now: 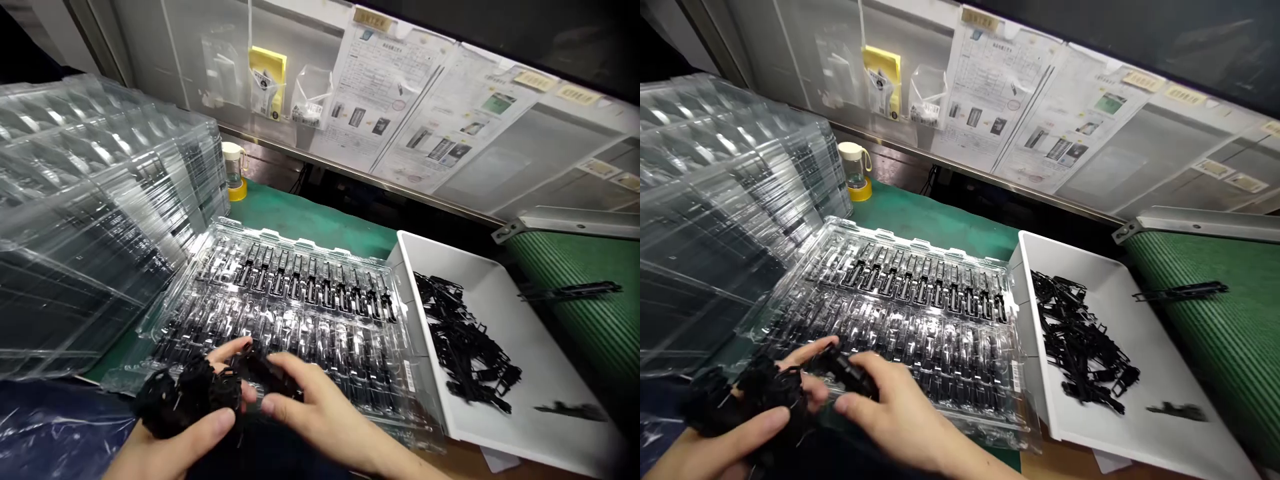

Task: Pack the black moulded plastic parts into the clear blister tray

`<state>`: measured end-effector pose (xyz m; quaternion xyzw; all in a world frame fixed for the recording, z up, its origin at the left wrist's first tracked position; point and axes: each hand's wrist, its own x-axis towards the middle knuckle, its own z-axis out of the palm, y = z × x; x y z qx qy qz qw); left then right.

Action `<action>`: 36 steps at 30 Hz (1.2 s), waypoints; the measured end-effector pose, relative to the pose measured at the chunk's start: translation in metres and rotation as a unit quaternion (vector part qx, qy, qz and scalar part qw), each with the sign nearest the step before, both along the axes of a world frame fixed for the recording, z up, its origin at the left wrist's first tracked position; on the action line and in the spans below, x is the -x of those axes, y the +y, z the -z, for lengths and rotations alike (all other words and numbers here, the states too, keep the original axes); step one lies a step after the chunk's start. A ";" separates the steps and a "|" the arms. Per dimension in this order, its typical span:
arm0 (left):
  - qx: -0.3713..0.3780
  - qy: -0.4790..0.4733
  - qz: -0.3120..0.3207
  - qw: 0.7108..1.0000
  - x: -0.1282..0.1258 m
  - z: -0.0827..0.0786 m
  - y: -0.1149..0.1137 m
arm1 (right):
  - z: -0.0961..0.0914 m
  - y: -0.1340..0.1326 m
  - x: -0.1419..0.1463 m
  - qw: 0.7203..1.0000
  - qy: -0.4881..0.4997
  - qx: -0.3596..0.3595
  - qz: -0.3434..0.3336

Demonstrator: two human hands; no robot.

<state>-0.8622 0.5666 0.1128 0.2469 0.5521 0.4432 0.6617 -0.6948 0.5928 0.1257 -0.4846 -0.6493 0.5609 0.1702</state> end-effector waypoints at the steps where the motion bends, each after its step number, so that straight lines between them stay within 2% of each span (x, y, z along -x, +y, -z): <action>1: -0.057 0.079 -0.012 0.995 0.001 0.003 0.002 | 0.003 0.000 0.000 0.999 0.001 -0.027 0.037; 3: -0.169 0.213 -0.016 0.962 0.004 0.007 0.005 | 0.008 0.000 0.000 0.996 0.010 -0.065 0.067; 4: -0.207 0.246 -0.016 0.947 0.005 0.008 0.006 | 0.009 0.000 0.001 0.995 0.019 -0.078 0.063; 6: -0.257 0.264 -0.019 0.929 0.005 0.011 0.006 | 0.011 0.000 0.004 0.993 0.042 -0.102 0.032; 9: -0.279 0.274 -0.035 0.920 0.001 0.018 0.003 | 0.011 0.000 0.014 0.986 0.080 -0.149 -0.003; 12: -0.301 0.269 -0.039 0.914 -0.003 0.023 0.001 | 0.010 0.002 0.024 0.980 0.140 -0.144 0.001; 15: -0.279 0.261 -0.031 0.924 -0.002 0.021 0.000 | 0.009 0.004 0.029 0.977 0.189 -0.094 0.025; 19: -0.219 0.239 -0.006 0.946 0.003 0.011 0.000 | 0.008 0.008 0.034 0.977 0.212 0.016 0.022; 22: -0.127 0.211 -0.015 0.969 0.011 0.010 0.000 | 0.007 0.011 0.038 0.980 0.196 -0.002 0.030; 24: -0.065 0.206 -0.046 0.975 0.019 0.014 0.002 | 0.006 0.013 0.040 0.983 0.177 -0.029 0.049; 25: -0.057 0.212 -0.054 0.974 0.022 0.016 0.003 | 0.006 0.014 0.041 0.983 0.169 -0.043 0.057; 27: -0.083 0.236 -0.050 0.967 0.027 0.019 0.004 | 0.007 0.016 0.043 0.982 0.157 -0.085 0.059; 31: -0.188 0.264 -0.032 0.945 0.029 0.015 0.005 | 0.010 0.019 0.050 0.971 0.174 -0.163 0.031; 33: -0.213 0.270 -0.017 0.939 0.029 0.013 0.005 | 0.013 0.020 0.053 0.972 0.175 -0.158 0.028; 36: -0.211 0.280 0.008 0.937 0.032 0.012 0.005 | 0.016 0.019 0.057 0.977 0.167 -0.133 0.026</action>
